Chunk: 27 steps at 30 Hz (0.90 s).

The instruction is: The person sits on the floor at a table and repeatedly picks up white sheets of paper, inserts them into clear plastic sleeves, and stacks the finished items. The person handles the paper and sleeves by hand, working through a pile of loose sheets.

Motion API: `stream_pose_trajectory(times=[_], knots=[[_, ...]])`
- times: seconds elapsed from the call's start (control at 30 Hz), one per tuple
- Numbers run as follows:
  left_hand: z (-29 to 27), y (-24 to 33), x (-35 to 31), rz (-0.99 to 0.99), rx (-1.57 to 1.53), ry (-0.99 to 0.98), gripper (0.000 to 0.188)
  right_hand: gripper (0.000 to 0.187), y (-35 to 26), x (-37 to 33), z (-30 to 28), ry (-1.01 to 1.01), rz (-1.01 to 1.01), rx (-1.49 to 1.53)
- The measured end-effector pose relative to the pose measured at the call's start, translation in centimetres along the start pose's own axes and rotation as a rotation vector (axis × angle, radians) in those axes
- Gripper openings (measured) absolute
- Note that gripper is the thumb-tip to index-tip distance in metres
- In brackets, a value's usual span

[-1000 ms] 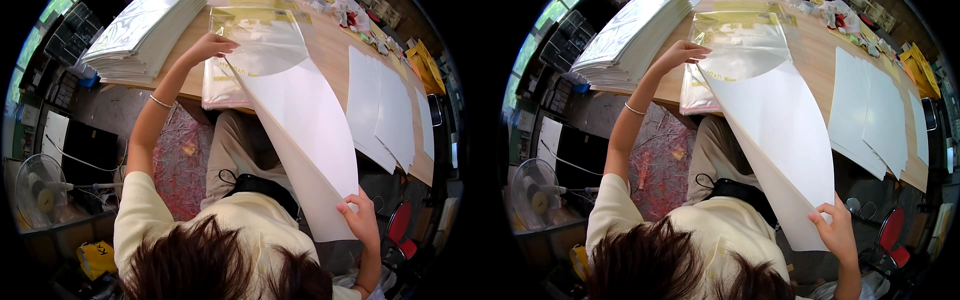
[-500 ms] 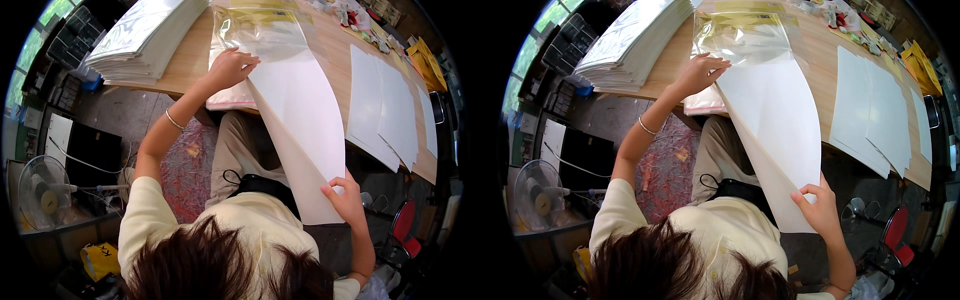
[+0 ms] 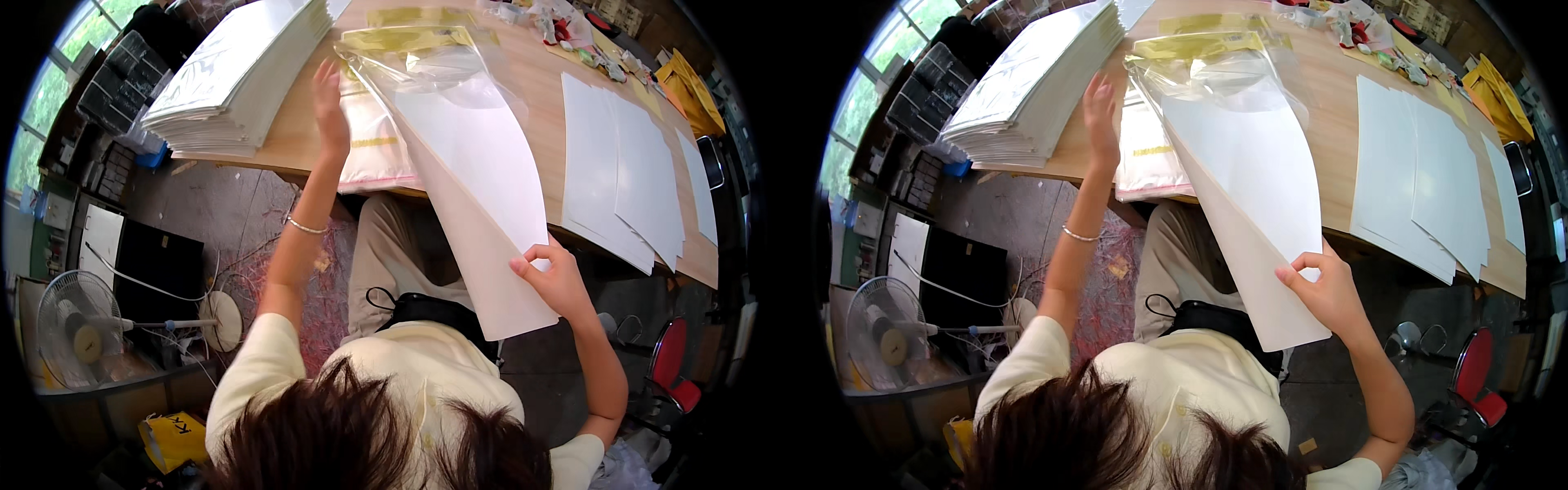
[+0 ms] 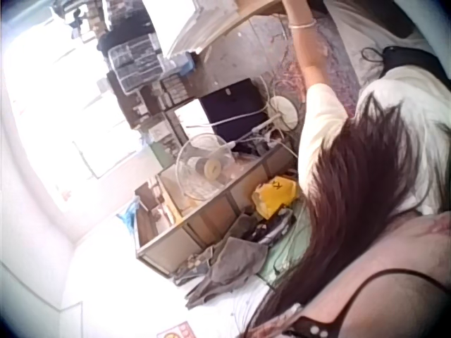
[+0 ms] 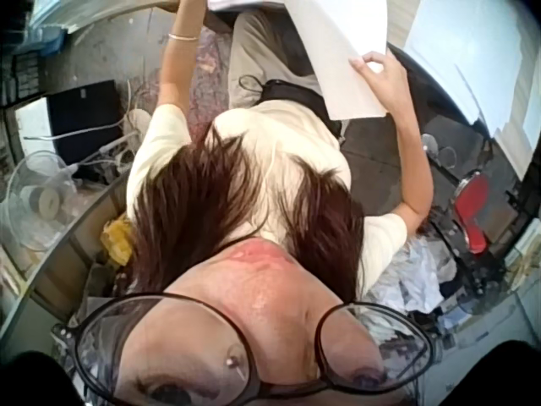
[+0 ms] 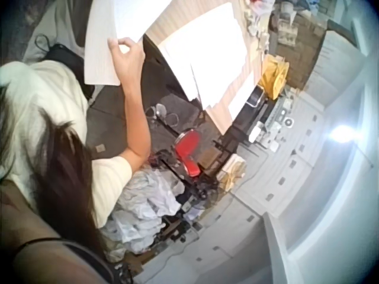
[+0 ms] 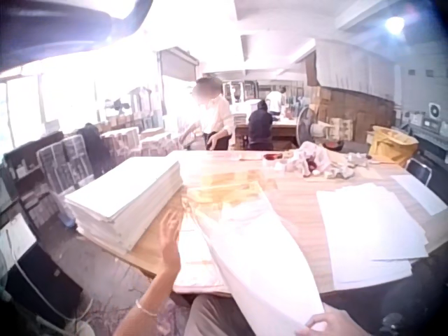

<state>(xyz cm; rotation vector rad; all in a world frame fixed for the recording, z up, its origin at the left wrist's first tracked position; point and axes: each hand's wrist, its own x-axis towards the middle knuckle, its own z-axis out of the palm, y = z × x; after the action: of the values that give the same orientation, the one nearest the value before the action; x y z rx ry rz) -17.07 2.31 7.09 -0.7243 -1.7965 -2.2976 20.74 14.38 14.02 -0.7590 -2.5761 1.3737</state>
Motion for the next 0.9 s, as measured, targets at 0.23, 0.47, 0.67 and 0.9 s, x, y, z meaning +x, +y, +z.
stream_pose_trajectory(times=[0.23, 0.47, 0.67, 0.9], knots=[[2.8, -7.5, -4.0, -1.006, -0.643, 0.001, 0.095, 0.028, -0.3, 0.7, 0.1, -0.047, 0.042, 0.053], [7.2, -1.5, -7.8, -0.962, -0.816, -0.323, 0.092, 0.028, -1.4, 1.3, -0.5, -0.089, 0.107, 0.073], [6.1, -3.7, -9.1, -1.046, -0.969, -0.384, 0.086, 0.028, -1.7, 2.7, -0.3, -0.113, 0.145, 0.091], [4.0, -7.7, -7.6, -0.994, -1.047, -0.419, 0.086, 0.023, 0.1, 2.6, 0.5, -0.086, -0.052, -0.033]])
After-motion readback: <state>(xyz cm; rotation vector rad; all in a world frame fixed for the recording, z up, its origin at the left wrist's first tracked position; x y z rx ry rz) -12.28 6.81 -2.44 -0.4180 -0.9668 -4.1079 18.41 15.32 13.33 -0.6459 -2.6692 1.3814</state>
